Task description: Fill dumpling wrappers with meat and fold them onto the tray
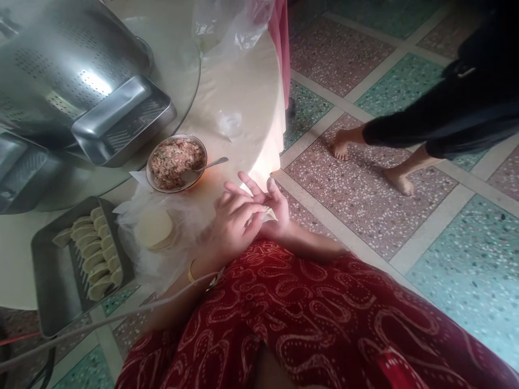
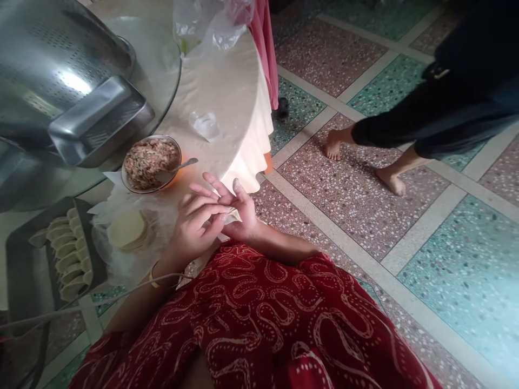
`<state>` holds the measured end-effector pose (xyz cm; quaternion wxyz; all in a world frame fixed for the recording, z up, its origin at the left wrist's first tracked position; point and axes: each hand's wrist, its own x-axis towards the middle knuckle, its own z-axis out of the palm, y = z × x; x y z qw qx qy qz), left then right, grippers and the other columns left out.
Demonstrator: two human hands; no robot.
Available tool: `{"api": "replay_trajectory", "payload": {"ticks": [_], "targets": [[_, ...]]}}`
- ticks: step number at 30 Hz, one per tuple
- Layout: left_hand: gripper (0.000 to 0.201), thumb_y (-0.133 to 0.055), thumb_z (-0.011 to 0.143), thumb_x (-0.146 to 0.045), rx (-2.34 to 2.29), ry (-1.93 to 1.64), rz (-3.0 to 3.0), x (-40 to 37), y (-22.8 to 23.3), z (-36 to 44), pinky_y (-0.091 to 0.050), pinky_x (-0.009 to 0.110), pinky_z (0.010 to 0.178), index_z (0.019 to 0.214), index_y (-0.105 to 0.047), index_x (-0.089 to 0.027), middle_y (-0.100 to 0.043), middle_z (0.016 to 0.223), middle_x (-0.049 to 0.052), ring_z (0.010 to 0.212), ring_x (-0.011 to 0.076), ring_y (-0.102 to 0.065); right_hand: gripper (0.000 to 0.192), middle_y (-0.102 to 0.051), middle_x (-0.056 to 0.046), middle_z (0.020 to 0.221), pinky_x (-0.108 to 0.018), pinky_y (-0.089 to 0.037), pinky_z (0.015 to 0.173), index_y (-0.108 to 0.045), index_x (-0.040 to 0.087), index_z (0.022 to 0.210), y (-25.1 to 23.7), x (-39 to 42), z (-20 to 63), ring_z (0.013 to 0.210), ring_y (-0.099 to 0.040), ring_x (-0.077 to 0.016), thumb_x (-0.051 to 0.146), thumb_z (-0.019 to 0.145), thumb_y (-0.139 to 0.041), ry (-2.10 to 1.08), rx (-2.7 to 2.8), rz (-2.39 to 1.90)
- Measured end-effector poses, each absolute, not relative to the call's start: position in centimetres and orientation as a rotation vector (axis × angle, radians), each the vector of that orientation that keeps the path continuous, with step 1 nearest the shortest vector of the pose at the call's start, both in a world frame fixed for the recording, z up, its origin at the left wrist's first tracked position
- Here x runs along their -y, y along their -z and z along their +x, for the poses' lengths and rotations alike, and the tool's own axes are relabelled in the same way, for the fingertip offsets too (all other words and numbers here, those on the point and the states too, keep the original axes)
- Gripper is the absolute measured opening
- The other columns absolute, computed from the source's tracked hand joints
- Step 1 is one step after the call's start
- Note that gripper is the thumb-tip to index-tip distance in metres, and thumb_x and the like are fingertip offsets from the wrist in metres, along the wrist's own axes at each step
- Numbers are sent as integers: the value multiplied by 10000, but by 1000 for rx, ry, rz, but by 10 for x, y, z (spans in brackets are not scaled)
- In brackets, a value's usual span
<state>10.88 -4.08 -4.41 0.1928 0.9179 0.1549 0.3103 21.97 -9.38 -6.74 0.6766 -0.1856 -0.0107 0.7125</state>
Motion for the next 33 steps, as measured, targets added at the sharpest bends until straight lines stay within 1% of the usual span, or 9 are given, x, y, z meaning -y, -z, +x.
{"api": "replay_trajectory", "payload": {"ticks": [3,9,14,17,21,23,27,30,33], "targets": [[117,-549,923,-195,-443,-846,2578,41,43,109,-442,386,808,872,-654,-205,-694,878,35,937,214,-615,541,-684,-34,1237,-493,-527,941,-606,312,1188,70,93,220,1108,-638,-227,643,888,-302,-1608,38,-420],[129,-534,928,-207,-385,-854,2606,40,40,109,-447,394,800,977,-654,-216,-705,912,21,926,204,-619,548,-699,-35,1184,-479,-509,963,-616,288,1166,68,93,220,1029,-661,-213,629,911,-270,-1597,35,-375],[137,-508,960,-243,-447,-749,2617,40,42,108,-462,414,785,930,-641,-245,-674,870,-2,870,190,-613,553,-701,-46,1193,-482,-487,994,-622,282,1174,64,94,219,1109,-637,-214,612,936,-247,-1607,36,-399],[113,-521,941,-228,-422,-803,2609,40,42,107,-469,430,755,906,-625,-254,-660,837,4,814,199,-611,577,-719,-56,1165,-482,-487,987,-627,261,1176,60,94,219,1127,-625,-218,616,946,-233,-1613,12,-433],[131,-554,923,-213,-368,-808,2628,38,40,107,-469,426,752,1019,-620,-273,-668,918,11,855,212,-607,560,-712,-59,1192,-482,-508,982,-625,265,1177,61,94,221,1196,-592,-223,637,928,-289,-1635,0,-463],[109,-567,921,-215,-336,-817,2648,37,41,107,-460,413,746,990,-611,-287,-656,936,2,840,203,-594,547,-706,-51,1200,-465,-508,1003,-623,270,1191,65,94,222,1215,-587,-214,635,921,-318,-1643,24,-435],[89,-566,923,-226,-283,-832,2666,34,45,108,-430,394,716,929,-610,-303,-641,895,-10,792,203,-559,543,-696,-45,1219,-456,-504,1022,-616,279,1220,74,95,222,1222,-591,-208,637,906,-355,-1669,54,-406],[80,-572,929,-262,-283,-833,2660,34,46,109,-423,400,727,963,-626,-311,-657,918,-11,809,212,-573,558,-702,-46,1205,-454,-501,1021,-619,272,1217,74,96,221,1207,-599,-202,641,915,-328,-1661,73,-390],[103,-596,927,-296,-270,-799,2680,35,46,111,-419,403,756,1013,-652,-301,-675,960,11,841,218,-575,571,-717,-51,1156,-463,-487,1025,-618,258,1220,71,97,220,1159,-629,-198,599,953,-246,-1627,108,-355]]}}
